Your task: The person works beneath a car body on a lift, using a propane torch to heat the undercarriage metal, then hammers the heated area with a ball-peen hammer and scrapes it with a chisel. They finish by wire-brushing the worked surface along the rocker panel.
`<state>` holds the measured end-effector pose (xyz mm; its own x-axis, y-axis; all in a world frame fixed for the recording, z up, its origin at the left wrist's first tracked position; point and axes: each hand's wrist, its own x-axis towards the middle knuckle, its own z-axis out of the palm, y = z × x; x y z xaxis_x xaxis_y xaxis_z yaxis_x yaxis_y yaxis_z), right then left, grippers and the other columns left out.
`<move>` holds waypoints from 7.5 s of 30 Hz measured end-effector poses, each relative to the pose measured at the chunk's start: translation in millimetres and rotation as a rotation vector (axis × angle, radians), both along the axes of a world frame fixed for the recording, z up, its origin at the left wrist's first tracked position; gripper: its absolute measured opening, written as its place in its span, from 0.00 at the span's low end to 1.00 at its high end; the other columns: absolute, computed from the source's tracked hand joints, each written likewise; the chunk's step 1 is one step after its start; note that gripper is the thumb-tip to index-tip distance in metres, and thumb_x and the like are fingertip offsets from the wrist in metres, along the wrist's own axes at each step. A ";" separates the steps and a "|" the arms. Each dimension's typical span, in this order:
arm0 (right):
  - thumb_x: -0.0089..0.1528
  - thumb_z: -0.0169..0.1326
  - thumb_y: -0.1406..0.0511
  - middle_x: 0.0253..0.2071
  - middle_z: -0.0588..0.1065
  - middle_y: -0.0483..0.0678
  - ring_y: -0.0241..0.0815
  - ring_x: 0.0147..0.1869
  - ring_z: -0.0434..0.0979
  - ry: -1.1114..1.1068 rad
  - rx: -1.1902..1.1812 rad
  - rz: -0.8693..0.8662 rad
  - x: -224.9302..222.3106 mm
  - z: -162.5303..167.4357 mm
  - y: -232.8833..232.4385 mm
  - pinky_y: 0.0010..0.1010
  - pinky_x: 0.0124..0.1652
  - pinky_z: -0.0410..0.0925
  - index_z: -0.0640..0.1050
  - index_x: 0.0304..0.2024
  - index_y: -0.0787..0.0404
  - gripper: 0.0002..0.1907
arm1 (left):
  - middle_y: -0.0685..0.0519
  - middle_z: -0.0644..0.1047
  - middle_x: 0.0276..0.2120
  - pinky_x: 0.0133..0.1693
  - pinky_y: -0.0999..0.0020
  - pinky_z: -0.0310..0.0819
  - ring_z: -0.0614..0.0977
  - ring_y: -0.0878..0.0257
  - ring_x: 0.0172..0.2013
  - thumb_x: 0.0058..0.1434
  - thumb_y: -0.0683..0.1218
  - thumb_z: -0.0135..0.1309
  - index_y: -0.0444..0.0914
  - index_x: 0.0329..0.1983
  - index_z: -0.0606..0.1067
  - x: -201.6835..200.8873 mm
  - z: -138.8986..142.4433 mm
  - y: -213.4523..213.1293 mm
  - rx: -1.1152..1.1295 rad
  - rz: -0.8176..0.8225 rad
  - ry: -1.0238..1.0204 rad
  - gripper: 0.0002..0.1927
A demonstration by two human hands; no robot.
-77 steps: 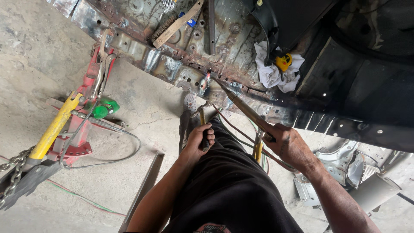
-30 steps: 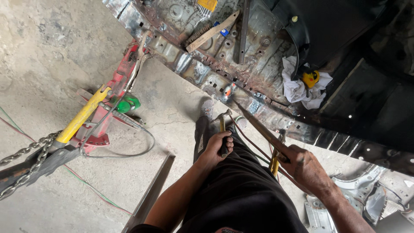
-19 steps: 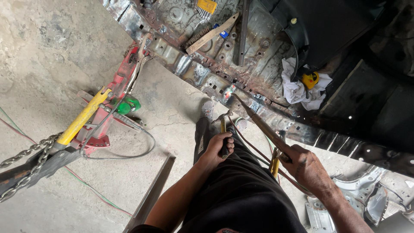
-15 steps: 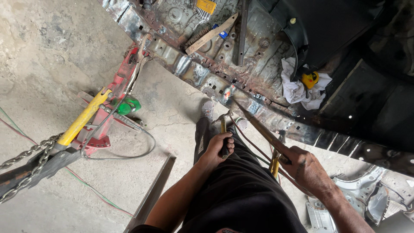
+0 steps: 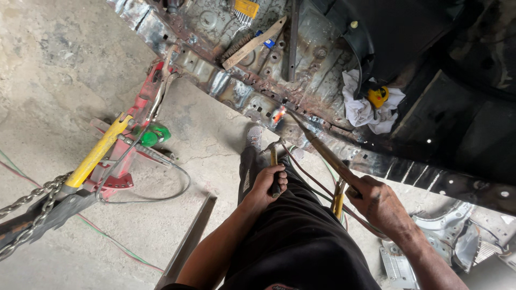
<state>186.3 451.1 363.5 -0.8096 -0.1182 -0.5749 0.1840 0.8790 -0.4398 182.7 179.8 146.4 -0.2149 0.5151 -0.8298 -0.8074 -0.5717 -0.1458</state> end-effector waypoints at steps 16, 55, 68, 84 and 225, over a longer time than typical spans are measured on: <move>0.65 0.53 0.64 0.31 0.78 0.50 0.41 0.25 0.79 -0.127 -0.030 -0.058 1.2 3.9 -2.9 0.33 0.26 0.76 0.73 0.68 0.52 0.26 | 0.59 0.69 0.22 0.22 0.73 0.63 0.69 0.69 0.20 0.64 0.41 0.54 0.44 0.40 0.69 -0.1 2.1 1.6 0.007 -0.002 0.016 0.06; 0.62 0.55 0.64 0.29 0.80 0.50 0.37 0.26 0.79 0.011 -0.063 -0.059 -15.5 -16.1 1.6 0.29 0.25 0.77 0.74 0.64 0.56 0.26 | 0.58 0.69 0.22 0.22 0.73 0.64 0.70 0.69 0.20 0.64 0.41 0.53 0.43 0.41 0.70 2.4 2.3 -1.1 -0.012 0.015 0.014 0.05; 0.66 0.54 0.62 0.29 0.81 0.52 0.41 0.26 0.81 -0.080 -0.073 -0.140 -17.6 -6.9 2.6 0.32 0.29 0.76 0.73 0.65 0.55 0.24 | 0.58 0.69 0.22 0.23 0.73 0.63 0.70 0.69 0.20 0.64 0.41 0.53 0.43 0.41 0.70 2.6 0.6 -1.2 -0.001 0.015 0.016 0.06; 0.66 0.53 0.63 0.25 0.78 0.49 0.40 0.23 0.75 -0.081 -0.038 -0.121 -14.4 9.6 -3.0 0.34 0.26 0.73 0.73 0.65 0.55 0.24 | 0.59 0.69 0.22 0.22 0.73 0.64 0.70 0.69 0.20 0.64 0.41 0.53 0.44 0.41 0.69 6.0 -4.1 -0.8 0.009 0.005 0.035 0.06; 0.65 0.53 0.62 0.26 0.75 0.47 0.39 0.26 0.76 -0.129 -0.052 0.015 12.5 -10.0 -5.6 0.31 0.27 0.74 0.70 0.69 0.50 0.29 | 0.58 0.68 0.22 0.23 0.73 0.63 0.69 0.69 0.21 0.64 0.41 0.53 0.42 0.44 0.70 6.5 2.8 -1.1 -0.022 -0.023 0.052 0.07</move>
